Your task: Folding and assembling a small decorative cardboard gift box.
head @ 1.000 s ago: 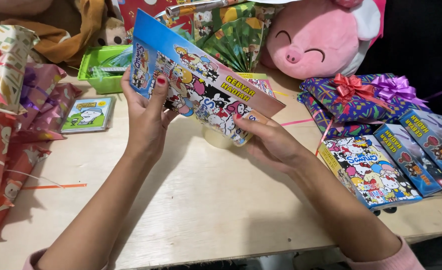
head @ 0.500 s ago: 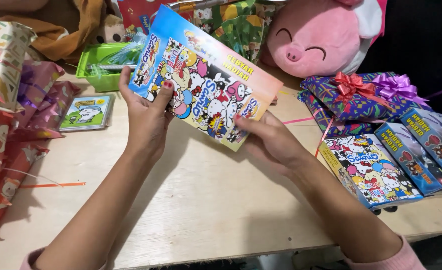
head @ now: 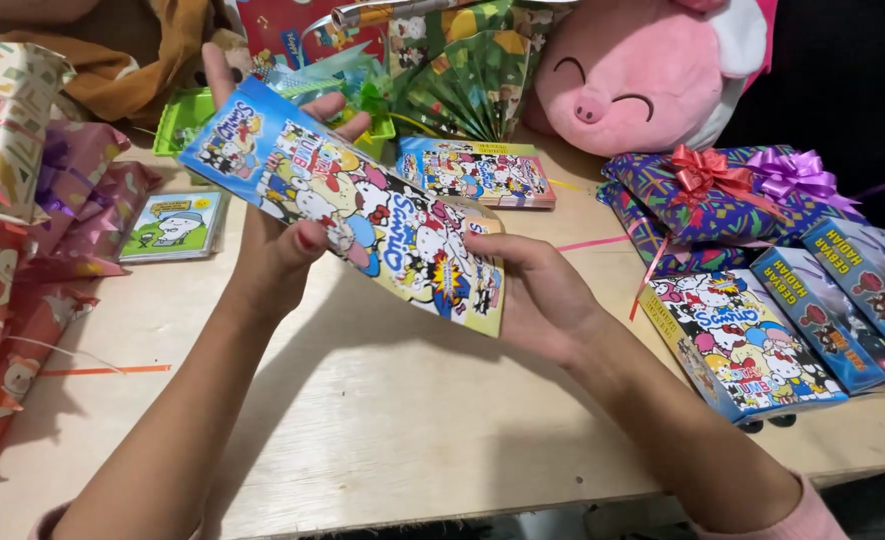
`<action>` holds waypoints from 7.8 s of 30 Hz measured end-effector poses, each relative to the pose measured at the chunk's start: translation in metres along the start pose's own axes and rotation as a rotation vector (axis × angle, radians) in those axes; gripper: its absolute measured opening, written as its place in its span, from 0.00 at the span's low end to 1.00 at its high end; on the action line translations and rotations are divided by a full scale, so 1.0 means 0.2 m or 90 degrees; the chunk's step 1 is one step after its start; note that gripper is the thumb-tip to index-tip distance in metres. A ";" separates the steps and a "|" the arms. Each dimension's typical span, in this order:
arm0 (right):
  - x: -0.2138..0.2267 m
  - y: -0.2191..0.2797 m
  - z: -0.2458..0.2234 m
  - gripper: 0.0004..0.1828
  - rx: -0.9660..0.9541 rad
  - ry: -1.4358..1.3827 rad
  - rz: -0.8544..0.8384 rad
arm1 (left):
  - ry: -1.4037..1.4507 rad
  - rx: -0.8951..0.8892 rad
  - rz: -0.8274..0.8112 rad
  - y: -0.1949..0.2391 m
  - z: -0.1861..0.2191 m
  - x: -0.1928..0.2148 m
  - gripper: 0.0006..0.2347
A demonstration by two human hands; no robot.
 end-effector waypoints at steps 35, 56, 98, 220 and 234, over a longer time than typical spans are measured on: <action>-0.20 0.22 0.07 0.64 0.409 1.079 -0.428 | 0.406 0.275 0.045 0.03 -0.40 -0.09 0.45; -0.25 0.30 -0.24 0.23 0.331 0.961 -0.373 | 0.062 0.096 0.015 -0.06 0.06 0.07 0.65; 0.60 -0.56 -0.31 0.30 0.511 1.533 0.111 | -0.684 0.216 -0.284 -0.27 0.01 -0.29 0.52; -0.32 0.40 -0.37 0.09 0.654 0.992 -0.337 | -0.261 0.336 -0.496 0.11 0.04 -0.36 0.53; -0.22 0.33 -0.38 0.07 0.459 0.920 -0.351 | 0.015 0.530 -0.581 0.20 -0.09 -0.36 0.47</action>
Point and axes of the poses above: each hand's wrist, its own y-axis away from the middle knuckle, its own x-axis out of the back of the hand, z = x × y, the point moved 6 cm from there along -y, towards the middle knuckle, and after that the axes turned 9 degrees about x, right-handed, at the moved point
